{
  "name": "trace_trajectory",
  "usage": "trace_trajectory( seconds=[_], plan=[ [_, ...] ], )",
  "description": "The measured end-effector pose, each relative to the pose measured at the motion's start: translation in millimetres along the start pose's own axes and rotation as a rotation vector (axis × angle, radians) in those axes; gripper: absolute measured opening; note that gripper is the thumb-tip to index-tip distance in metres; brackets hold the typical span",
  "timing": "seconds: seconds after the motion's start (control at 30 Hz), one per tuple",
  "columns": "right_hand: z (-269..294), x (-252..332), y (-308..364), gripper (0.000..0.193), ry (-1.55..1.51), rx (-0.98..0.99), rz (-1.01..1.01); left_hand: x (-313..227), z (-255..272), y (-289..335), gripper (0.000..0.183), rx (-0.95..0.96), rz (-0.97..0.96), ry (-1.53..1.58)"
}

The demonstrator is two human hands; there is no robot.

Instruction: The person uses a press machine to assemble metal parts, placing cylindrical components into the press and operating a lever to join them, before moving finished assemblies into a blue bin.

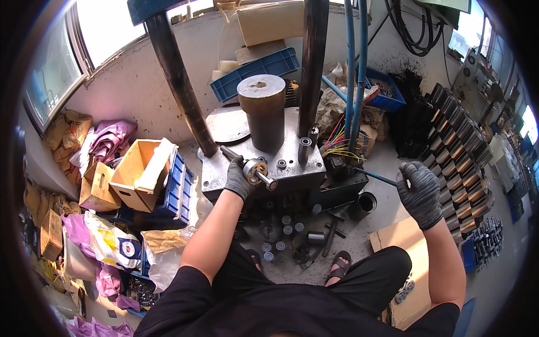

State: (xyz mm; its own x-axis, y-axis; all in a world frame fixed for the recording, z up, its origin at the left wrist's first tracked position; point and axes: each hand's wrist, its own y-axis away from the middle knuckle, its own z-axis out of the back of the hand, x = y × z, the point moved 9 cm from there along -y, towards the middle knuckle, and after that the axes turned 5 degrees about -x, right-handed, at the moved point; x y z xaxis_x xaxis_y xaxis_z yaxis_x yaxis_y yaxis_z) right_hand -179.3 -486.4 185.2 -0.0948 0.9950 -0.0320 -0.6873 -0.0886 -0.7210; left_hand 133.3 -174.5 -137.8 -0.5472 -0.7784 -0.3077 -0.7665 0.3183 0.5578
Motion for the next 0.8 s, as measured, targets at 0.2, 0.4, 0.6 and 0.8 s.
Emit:
trace_trajectory(
  seconds=[0.2,0.4,0.6,0.8],
  plan=[
    [-3,83,22,0.029,0.020,0.137,0.172,24,10,17,0.045,-0.084,0.068,-0.003],
    [-94,139,38,0.039,-0.445,0.266,0.242,104,13,73,0.044,-0.056,0.236,-0.151],
    [-178,139,83,0.043,-0.445,0.566,0.072,166,16,115,0.057,-0.131,0.430,-0.158],
    [-179,101,78,0.032,-0.413,0.404,-0.080,191,35,118,0.065,-0.125,0.499,-0.457]
  ],
)
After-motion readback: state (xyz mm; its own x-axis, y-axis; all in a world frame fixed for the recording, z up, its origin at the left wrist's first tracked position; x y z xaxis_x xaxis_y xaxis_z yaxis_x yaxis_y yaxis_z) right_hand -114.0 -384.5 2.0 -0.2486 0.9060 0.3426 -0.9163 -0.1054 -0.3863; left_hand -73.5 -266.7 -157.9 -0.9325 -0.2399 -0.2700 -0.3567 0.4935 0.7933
